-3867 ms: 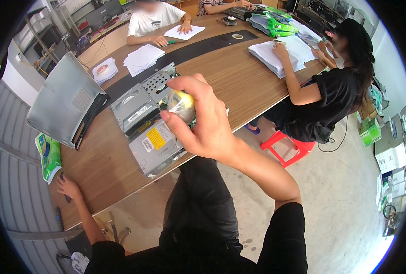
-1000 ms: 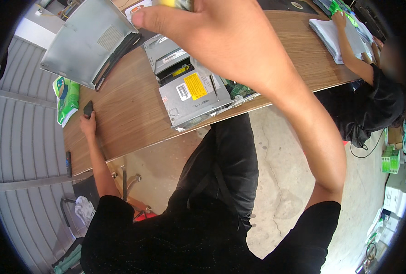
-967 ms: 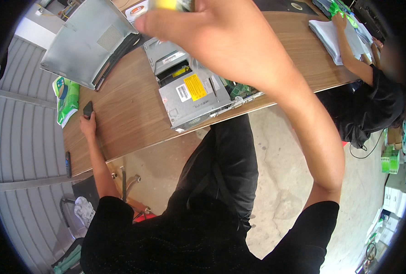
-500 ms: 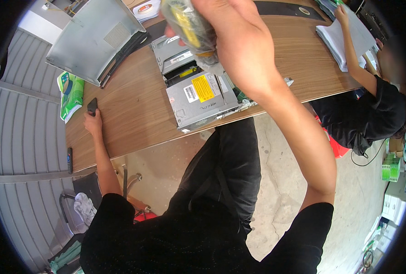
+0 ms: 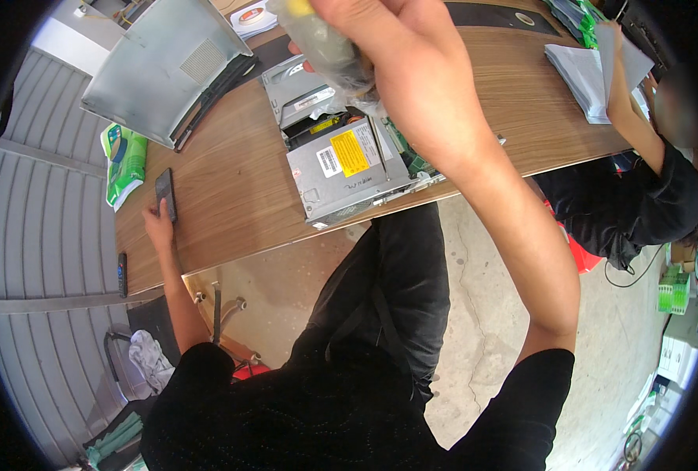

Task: The person removes the cover of a computer case using a screwdriver, disconnects internal cables, and removes the power supply from the chassis by hand.

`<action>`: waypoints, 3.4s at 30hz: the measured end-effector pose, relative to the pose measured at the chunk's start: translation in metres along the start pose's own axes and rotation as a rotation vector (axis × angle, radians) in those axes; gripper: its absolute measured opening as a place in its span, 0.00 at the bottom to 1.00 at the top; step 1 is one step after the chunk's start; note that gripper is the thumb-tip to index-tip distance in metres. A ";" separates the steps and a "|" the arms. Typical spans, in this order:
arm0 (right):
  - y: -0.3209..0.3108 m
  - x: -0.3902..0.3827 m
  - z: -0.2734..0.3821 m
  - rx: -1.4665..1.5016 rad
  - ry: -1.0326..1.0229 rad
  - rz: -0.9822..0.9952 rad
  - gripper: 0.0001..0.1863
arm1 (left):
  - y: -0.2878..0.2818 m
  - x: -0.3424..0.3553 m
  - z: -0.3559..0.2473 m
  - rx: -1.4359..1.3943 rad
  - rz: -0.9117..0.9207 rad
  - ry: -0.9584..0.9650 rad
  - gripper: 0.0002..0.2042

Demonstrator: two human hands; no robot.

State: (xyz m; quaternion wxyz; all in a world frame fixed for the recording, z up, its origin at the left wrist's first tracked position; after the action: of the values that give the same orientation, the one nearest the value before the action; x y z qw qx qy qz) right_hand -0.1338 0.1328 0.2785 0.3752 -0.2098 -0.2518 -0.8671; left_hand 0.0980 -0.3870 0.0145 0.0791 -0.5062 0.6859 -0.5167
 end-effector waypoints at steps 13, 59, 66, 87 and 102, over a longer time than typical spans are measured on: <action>0.000 0.003 -0.018 0.037 -0.056 0.154 0.27 | -0.021 0.018 0.027 -0.573 0.596 -0.246 0.20; -0.015 0.000 -0.003 -0.255 -0.168 0.138 0.22 | 0.005 0.051 0.038 -0.234 0.579 -0.309 0.20; -0.013 0.001 -0.005 -0.250 -0.175 0.146 0.22 | -0.006 0.047 0.046 -0.408 0.795 -0.252 0.28; -0.013 -0.002 -0.001 -0.119 -0.173 -0.019 0.20 | -0.002 0.042 0.037 -0.422 0.820 -0.191 0.34; -0.006 0.004 -0.018 -0.128 -0.114 0.115 0.22 | -0.011 0.035 0.025 -0.353 0.803 -0.209 0.30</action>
State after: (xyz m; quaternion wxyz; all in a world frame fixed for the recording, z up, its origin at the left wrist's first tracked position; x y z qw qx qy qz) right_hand -0.1439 0.1231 0.2650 0.3951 -0.2965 -0.2046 -0.8451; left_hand 0.1037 -0.4293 0.0264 0.2546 -0.2550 0.8941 -0.2661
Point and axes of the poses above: each hand's wrist, its own x-axis towards the middle knuckle, its own y-axis out of the palm, z = x × y, the point moved 5 cm from there along x, towards the middle knuckle, and after that the axes turned 5 degrees about z, right-handed, at the moved point
